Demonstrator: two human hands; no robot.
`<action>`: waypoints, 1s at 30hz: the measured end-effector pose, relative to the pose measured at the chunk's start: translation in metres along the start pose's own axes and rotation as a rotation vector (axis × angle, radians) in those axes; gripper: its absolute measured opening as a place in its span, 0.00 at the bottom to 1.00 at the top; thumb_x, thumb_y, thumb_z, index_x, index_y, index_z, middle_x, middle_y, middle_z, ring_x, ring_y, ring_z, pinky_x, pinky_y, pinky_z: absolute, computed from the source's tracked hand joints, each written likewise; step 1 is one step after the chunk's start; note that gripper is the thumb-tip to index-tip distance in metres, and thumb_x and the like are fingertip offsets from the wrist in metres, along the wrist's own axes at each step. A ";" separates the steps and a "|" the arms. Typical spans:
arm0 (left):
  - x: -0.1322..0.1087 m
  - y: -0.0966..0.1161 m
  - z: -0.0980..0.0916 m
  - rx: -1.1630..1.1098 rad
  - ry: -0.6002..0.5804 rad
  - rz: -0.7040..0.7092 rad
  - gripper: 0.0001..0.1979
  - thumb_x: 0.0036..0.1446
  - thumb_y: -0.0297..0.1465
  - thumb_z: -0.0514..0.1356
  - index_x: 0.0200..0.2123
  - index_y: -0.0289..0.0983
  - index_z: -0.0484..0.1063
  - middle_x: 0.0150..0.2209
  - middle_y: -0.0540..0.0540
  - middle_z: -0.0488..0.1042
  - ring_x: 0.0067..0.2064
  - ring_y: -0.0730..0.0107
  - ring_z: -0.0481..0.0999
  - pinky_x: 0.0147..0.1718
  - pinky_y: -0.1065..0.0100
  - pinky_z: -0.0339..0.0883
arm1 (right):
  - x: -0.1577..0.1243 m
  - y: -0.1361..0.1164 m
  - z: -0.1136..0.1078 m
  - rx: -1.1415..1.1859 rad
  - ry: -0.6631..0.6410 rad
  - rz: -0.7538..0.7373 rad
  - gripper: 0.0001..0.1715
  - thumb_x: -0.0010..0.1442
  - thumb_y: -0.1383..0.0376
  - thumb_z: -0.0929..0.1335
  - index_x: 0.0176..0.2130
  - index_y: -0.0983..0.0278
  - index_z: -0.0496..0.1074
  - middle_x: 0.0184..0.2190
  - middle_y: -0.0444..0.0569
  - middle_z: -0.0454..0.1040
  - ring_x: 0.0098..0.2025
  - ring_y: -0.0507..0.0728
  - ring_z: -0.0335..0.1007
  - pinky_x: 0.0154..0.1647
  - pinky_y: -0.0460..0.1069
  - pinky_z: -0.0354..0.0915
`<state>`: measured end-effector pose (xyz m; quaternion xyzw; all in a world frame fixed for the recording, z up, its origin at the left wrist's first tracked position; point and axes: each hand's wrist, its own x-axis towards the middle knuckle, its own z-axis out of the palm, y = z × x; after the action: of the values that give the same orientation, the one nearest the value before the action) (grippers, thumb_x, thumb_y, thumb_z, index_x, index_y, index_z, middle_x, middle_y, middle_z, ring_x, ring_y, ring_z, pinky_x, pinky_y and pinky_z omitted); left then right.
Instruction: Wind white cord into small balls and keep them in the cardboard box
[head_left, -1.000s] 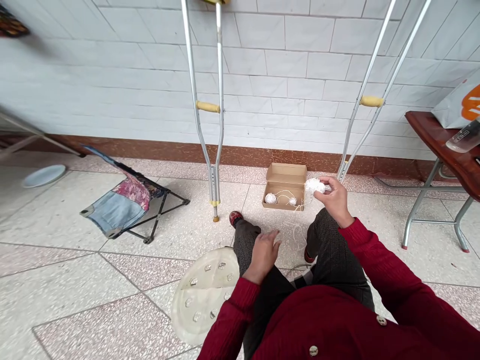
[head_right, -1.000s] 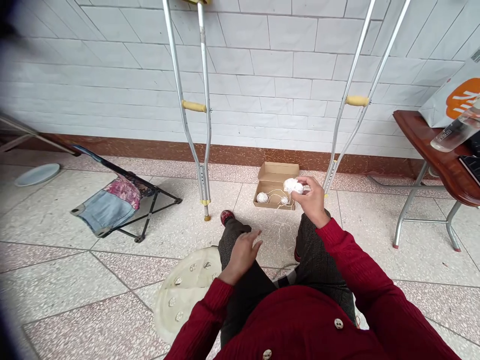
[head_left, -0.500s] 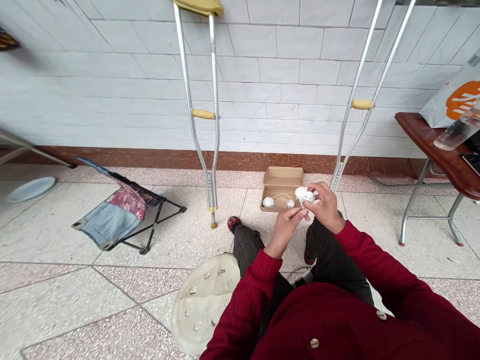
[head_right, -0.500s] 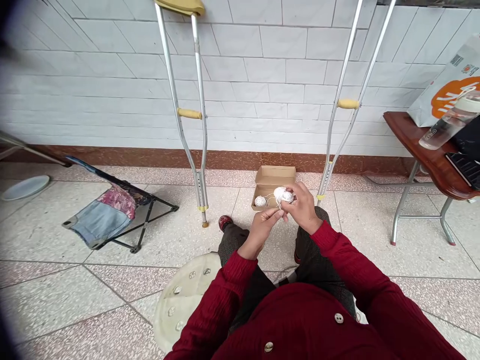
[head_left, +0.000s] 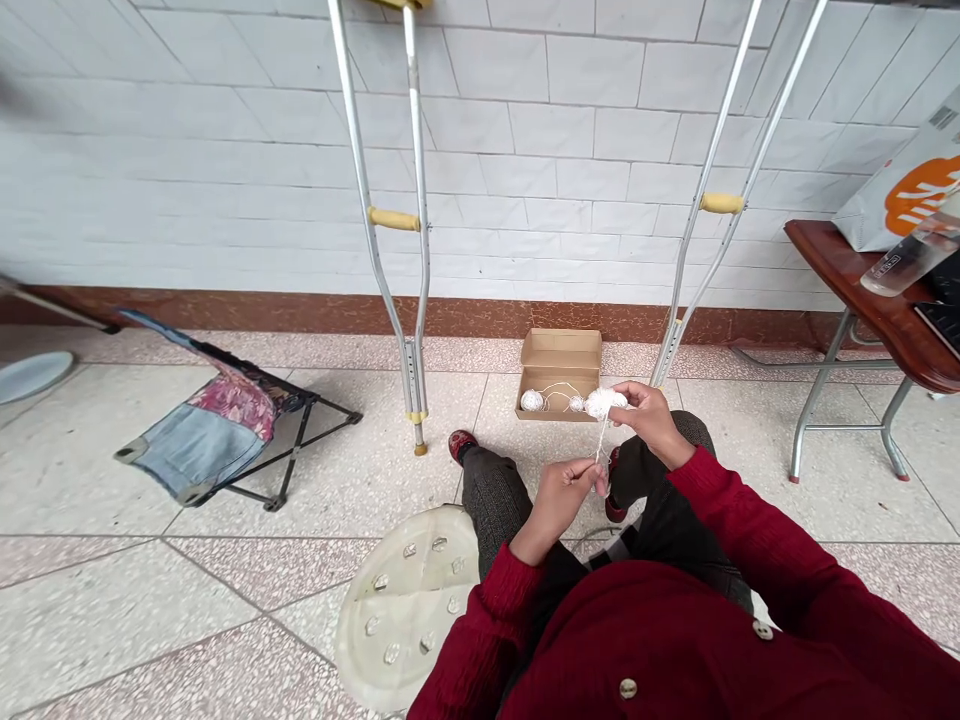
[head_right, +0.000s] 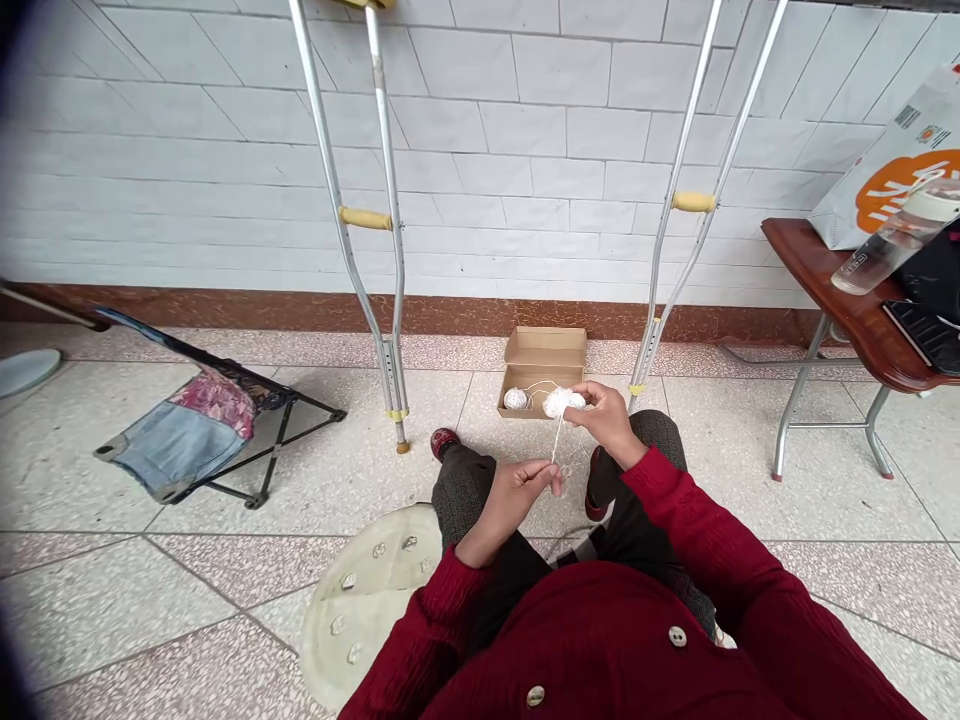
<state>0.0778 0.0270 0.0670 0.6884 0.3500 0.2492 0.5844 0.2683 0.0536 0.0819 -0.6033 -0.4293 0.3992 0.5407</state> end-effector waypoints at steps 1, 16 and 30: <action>-0.003 -0.009 0.000 0.002 -0.017 -0.006 0.21 0.62 0.40 0.52 0.23 0.35 0.74 0.28 0.47 0.77 0.34 0.68 0.75 0.39 0.69 0.66 | -0.001 -0.003 0.001 0.045 -0.001 0.024 0.18 0.40 0.62 0.74 0.34 0.65 0.74 0.28 0.46 0.73 0.26 0.52 0.66 0.22 0.45 0.64; 0.017 -0.042 -0.048 0.746 0.024 0.168 0.14 0.62 0.29 0.51 0.27 0.38 0.73 0.27 0.48 0.76 0.32 0.68 0.73 0.52 0.62 0.58 | -0.063 0.045 0.009 -0.114 -0.504 0.396 0.17 0.38 0.66 0.74 0.32 0.65 0.73 0.22 0.40 0.71 0.20 0.49 0.62 0.19 0.44 0.60; 0.036 -0.009 -0.026 1.174 -0.022 0.115 0.14 0.59 0.26 0.53 0.28 0.33 0.77 0.26 0.39 0.76 0.32 0.59 0.75 0.39 0.60 0.62 | -0.054 0.045 0.028 -0.731 -0.557 -0.004 0.15 0.36 0.67 0.75 0.28 0.64 0.72 0.20 0.38 0.67 0.23 0.49 0.58 0.24 0.44 0.49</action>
<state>0.0793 0.0715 0.0606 0.9172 0.3852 0.0378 0.0945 0.2287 0.0094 0.0357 -0.6235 -0.6720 0.3674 0.1570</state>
